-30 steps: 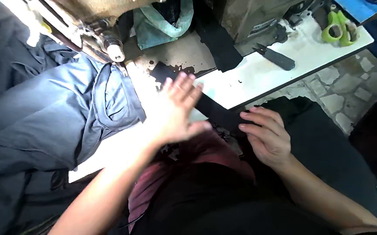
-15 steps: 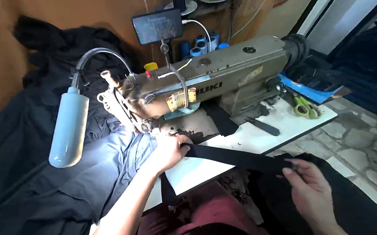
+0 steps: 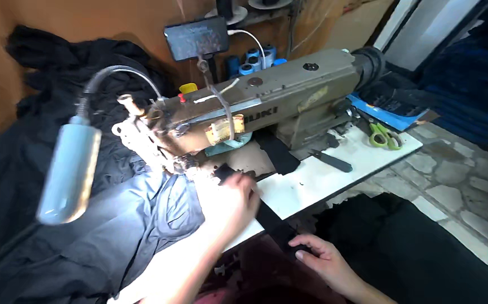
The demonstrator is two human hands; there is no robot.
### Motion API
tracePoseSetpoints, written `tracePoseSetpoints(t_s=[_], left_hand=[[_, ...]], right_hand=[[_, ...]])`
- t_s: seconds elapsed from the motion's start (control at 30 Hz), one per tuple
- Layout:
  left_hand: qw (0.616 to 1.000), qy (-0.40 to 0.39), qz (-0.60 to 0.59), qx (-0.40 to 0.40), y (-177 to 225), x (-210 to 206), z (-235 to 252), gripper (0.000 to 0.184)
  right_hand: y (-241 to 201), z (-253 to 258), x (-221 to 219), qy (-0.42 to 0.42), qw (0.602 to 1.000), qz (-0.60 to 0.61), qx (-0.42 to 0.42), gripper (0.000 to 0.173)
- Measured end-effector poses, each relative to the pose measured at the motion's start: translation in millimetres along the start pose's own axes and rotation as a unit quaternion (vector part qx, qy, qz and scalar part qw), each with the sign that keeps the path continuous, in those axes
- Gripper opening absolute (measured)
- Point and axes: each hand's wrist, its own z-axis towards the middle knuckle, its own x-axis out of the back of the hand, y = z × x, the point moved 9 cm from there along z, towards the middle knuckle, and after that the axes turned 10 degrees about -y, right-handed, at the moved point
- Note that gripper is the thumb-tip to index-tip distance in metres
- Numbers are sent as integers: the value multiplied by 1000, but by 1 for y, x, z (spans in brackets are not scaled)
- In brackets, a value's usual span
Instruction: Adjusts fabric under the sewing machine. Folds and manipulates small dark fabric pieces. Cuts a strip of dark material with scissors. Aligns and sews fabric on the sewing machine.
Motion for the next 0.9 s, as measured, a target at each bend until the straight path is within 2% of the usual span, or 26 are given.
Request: tracePoseSetpoints(t_s=[0.03,0.1,0.13,0.17,0.23,0.27,0.3,0.33,0.37,0.47,0.53,0.63,0.77,0.9], left_hand=[[994,-70,-78,-10,20,-16,-24,33],[947,-247,-206,9,37,-71,-67,53],[917,-312,-246,44,32,-100,-82,59],[895,-333,-286,81,23,-124,-90,62],[855,-265,-429,118,10,-154,-90,71],[800,-219,-546,119,11,-163,-85,75],[725,-173,-655,122,13,-168,-79,73],[665,-137,-721,139,15,-171,-73,63],[621,-117,-757,166,17,-173,-70,51],[537,-112,-788,280,20,-181,-77,34],[516,-106,-791,311,21,-185,-79,29],[547,-80,-777,302,17,-185,-74,20],[591,-27,-753,289,12,-180,-68,11],[591,-28,-756,281,18,-184,-71,16]], right_hand=[[-1,1,1,-10,1000,-2,-8,22],[-2,0,0,-34,999,8,-31,21],[-3,-1,-1,-46,998,21,-38,21],[-4,-1,-3,-61,997,32,-40,21],[-8,0,-9,-103,994,20,-28,23],[-12,2,-7,-121,992,-19,-24,26],[-20,4,2,-115,990,-80,-24,31],[-31,8,21,-85,985,-150,-27,34],[-42,12,50,-34,975,-216,-36,34],[-67,28,172,155,908,-375,-105,29],[-79,49,248,232,847,-446,-175,34],[-69,81,318,243,784,-497,-283,42],[-61,115,330,189,729,-542,-372,42],[-40,130,346,137,720,-550,-401,42]])
